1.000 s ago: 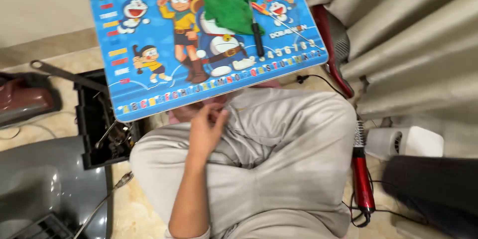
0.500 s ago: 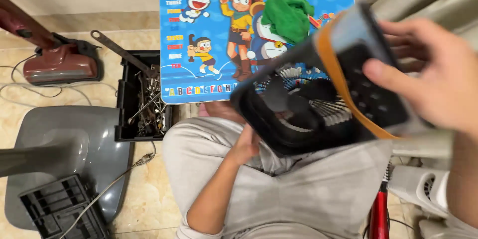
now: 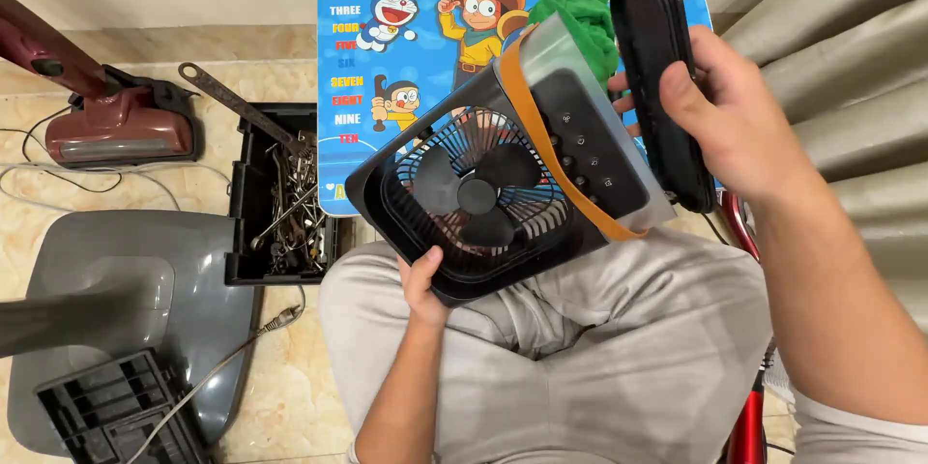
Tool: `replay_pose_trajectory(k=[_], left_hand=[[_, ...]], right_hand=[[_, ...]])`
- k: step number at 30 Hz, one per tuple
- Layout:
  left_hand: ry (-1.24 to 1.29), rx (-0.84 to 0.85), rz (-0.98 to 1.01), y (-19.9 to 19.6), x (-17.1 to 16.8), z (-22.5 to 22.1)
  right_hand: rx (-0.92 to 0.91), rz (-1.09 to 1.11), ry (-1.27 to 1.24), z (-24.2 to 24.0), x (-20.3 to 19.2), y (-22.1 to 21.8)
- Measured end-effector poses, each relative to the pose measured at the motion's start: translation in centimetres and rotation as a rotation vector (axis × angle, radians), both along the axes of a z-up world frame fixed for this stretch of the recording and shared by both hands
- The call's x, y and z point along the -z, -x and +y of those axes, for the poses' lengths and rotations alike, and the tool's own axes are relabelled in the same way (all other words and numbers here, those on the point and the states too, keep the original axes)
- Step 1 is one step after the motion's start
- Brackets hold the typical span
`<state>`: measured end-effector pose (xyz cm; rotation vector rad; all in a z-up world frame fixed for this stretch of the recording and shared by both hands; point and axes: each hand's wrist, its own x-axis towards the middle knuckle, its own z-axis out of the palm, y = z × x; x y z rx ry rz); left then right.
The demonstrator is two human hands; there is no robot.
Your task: Disassembling a portable fan by removing screws with a screwdriver and prying the casing apart.
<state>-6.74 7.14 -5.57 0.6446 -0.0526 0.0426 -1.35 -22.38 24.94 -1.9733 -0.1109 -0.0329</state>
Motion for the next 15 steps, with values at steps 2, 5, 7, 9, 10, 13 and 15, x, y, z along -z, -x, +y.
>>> replay_pose_trajectory(k=[2, 5, 7, 9, 10, 13, 15], left_hand=[[0.043, 0.028, -0.001, -0.1, 0.1, -0.2], [0.057, 0.042, -0.003, 0.1, -0.2, -0.4], [0.024, 0.029, -0.009, 0.1, -0.1, -0.3], [0.005, 0.037, -0.024, 0.4, 0.4, -0.1], [0.004, 0.037, -0.024, 0.3, -0.3, -0.2], [-0.029, 0.049, -0.053, 0.2, -1.6, -0.3], [-0.024, 0.018, -0.08, 0.2, -1.4, -0.5]], right_hand=[[-0.006, 0.007, 0.014, -0.2, -0.2, 0.1], [0.012, 0.009, -0.016, -1.5, -0.2, 0.9], [0.035, -0.001, -0.064, -3.3, 0.3, 1.6], [0.056, 0.035, -0.356, -5.5, 1.2, 2.6], [0.056, 0.035, -0.357, -6.8, 1.7, 2.7], [0.106, 0.171, -0.523, -9.6, 2.8, 3.2], [0.181, 0.184, -0.77, -10.3, 3.0, 3.7]])
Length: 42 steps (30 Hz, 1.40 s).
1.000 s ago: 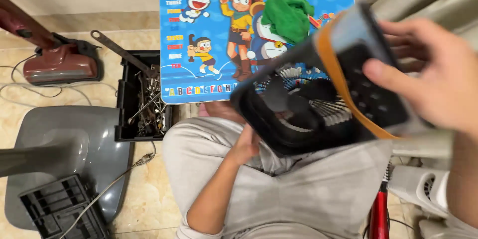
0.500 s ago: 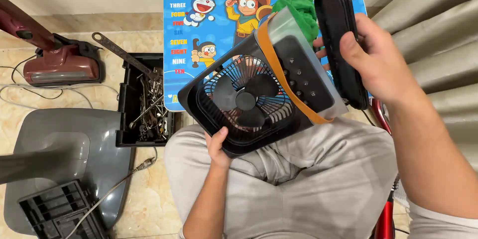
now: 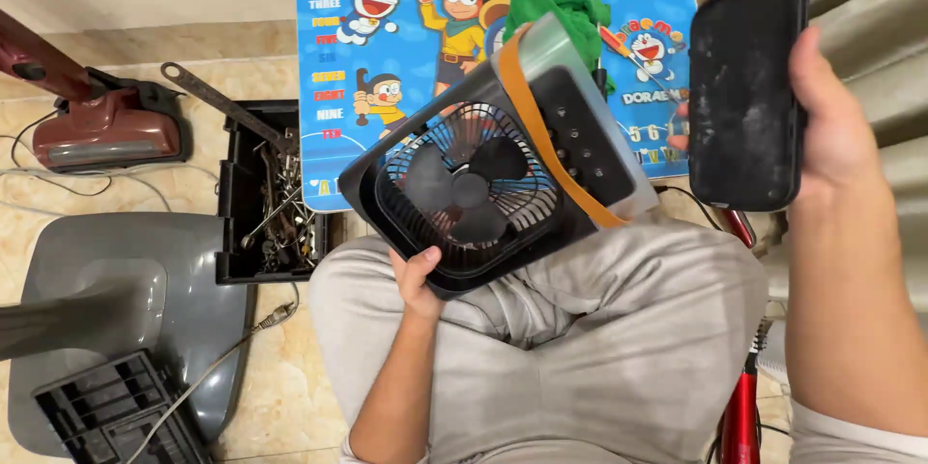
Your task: Disassembling a portable fan by removing screws with a screwdriver and prying the casing apart.
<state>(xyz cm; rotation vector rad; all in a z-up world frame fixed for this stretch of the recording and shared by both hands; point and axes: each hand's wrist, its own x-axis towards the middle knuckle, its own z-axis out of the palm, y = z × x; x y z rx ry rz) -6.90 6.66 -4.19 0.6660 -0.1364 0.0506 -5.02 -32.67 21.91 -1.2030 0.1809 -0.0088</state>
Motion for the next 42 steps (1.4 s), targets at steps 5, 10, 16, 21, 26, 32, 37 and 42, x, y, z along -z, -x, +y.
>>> replay_pose_trajectory(k=[5, 10, 16, 21, 26, 32, 37, 42], left_hand=[[0.091, 0.014, 0.043, 0.1, 2.2, 0.5], [0.391, 0.151, 0.191, 0.2, 6.3, 1.3], [0.499, 0.192, 0.265, 0.0, 5.7, 2.0], [0.549, 0.375, 0.264, -0.7, 3.9, 0.7], [0.584, 0.52, 0.256, -0.4, 2.2, 1.3], [0.66, 0.672, 0.25, -0.7, 0.2, 0.7], [0.72, 0.715, 0.217, -0.9, -2.0, 0.0], [0.782, 0.785, 0.156, -1.9, -4.5, -1.1]], right_hand=[[0.118, -0.044, -0.196, -2.8, 2.1, 2.2], [0.068, -0.116, -0.489, -4.9, 7.1, 6.1], [0.055, -0.076, -0.386, -3.1, 9.2, 8.7], [0.234, 0.009, -0.229, -1.9, 9.8, 9.0], [-0.105, -0.284, -0.541, -2.0, 11.4, 9.6], [-0.013, -0.251, -0.662, -1.7, 12.5, 11.5], [0.079, -0.267, -0.77, -1.4, 10.9, 12.1], [0.052, -0.27, -0.796, -1.2, 10.8, 11.5]])
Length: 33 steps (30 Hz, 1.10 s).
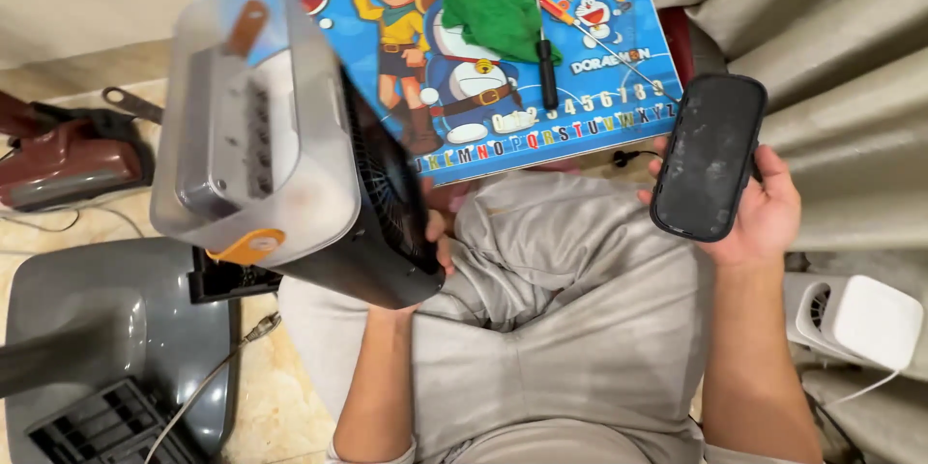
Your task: Disassembling a portable fan by removing screws with a screwdriver and prying the casing apart.
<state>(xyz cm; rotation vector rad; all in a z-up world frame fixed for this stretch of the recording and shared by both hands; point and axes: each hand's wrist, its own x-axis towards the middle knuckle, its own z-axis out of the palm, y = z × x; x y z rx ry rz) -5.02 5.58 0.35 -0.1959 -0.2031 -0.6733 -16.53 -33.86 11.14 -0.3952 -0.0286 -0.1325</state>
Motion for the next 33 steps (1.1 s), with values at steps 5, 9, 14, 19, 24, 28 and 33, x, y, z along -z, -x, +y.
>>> replay_pose_trajectory(k=[5, 9, 14, 19, 24, 28, 33], left_hand=[[0.222, 0.285, -0.004, -0.8, 0.8, 0.0], [0.406, 0.521, 0.148, 0.6, 2.6, -0.1], [0.508, 0.527, 0.172, 0.9, 2.4, 0.2], [0.709, 0.625, 0.266, 0.6, 2.5, 0.6], [0.91, 0.628, 0.446, 0.8, 1.3, 0.9], [0.948, 0.623, 0.436, 0.7, 1.5, 0.6], [0.95, 0.465, 0.476, 1.7, 1.0, 0.7]], right_hand=[[0.027, 0.098, 0.089, 1.5, -1.7, -1.1], [-0.017, 0.095, 0.062, 2.0, -2.0, -1.8], [0.031, 0.131, 0.134, 2.6, -1.9, -2.3], [0.081, 0.18, 0.204, 2.5, -1.0, -2.6], [0.092, 0.218, 0.232, 3.0, -1.9, -3.3], [0.073, 0.194, 0.226, 2.9, -2.1, -3.9], [0.038, 0.188, 0.21, 3.1, -2.0, -4.3]])
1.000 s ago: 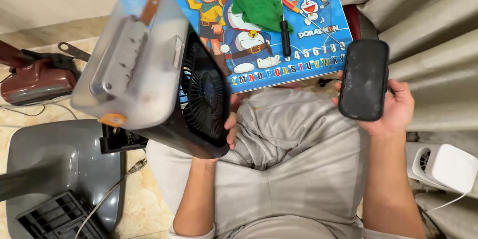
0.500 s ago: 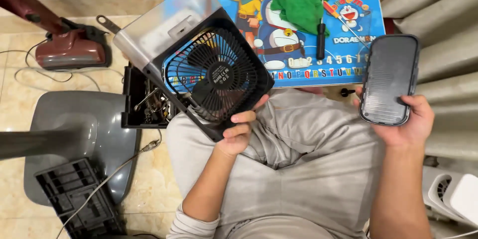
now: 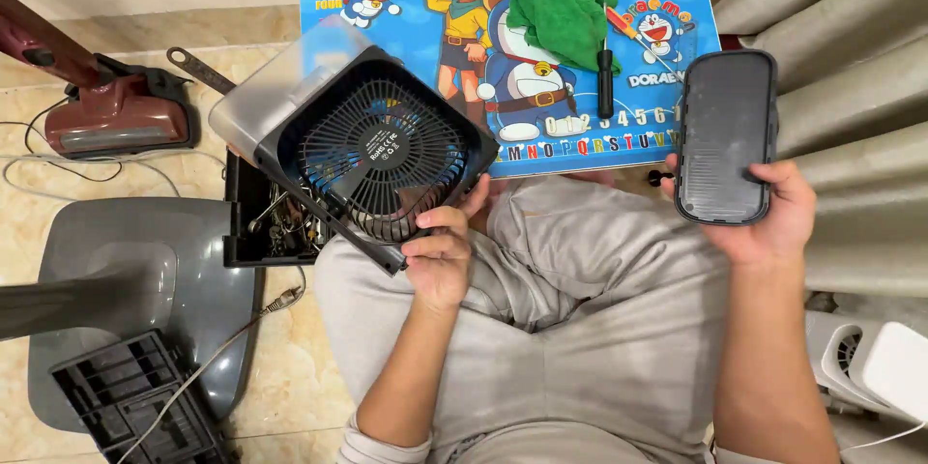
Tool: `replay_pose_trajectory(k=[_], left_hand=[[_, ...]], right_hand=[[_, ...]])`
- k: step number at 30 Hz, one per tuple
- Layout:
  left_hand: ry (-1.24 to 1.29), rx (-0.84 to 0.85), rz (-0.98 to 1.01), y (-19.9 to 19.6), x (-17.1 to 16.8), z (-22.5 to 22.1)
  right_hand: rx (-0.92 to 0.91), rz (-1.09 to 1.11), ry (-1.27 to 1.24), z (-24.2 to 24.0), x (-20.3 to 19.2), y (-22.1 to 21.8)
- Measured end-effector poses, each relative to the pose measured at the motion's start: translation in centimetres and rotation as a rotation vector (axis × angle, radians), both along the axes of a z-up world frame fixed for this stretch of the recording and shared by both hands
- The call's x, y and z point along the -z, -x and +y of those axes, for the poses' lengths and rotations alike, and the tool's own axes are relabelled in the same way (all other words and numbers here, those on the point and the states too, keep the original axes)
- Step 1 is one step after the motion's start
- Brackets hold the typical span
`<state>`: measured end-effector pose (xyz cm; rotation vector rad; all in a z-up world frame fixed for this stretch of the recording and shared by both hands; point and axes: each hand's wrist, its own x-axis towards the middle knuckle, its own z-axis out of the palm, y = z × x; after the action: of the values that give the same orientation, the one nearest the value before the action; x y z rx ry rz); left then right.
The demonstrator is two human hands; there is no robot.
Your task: Disassembling a portable fan by removing screws with a screwdriver and prying the casing apart.
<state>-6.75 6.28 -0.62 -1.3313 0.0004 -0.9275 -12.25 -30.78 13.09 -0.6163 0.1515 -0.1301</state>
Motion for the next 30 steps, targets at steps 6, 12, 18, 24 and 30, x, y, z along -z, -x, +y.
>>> replay_pose_trajectory(k=[6, 12, 18, 24, 30], left_hand=[[0.024, -0.006, 0.027, 0.0, -0.8, -0.1], [0.03, -0.016, 0.019, -0.2, -0.3, -0.2], [0.011, 0.006, -0.024, -0.8, 0.9, -0.3], [-0.107, 0.025, -0.099, -1.2, 3.5, -0.5], [-0.378, -0.1, -0.186, -1.5, 5.3, -0.4]], right_hand=[[0.012, 0.033, 0.033, 0.6, 0.0, -0.5], [0.071, 0.135, 0.212, 0.3, -2.1, -3.0], [0.052, 0.371, 0.315, -6.0, -2.8, -11.3], [0.081, 0.438, 0.437, -10.3, -1.4, -16.9], [0.065, 0.449, 0.805, -18.0, 4.0, -21.1]])
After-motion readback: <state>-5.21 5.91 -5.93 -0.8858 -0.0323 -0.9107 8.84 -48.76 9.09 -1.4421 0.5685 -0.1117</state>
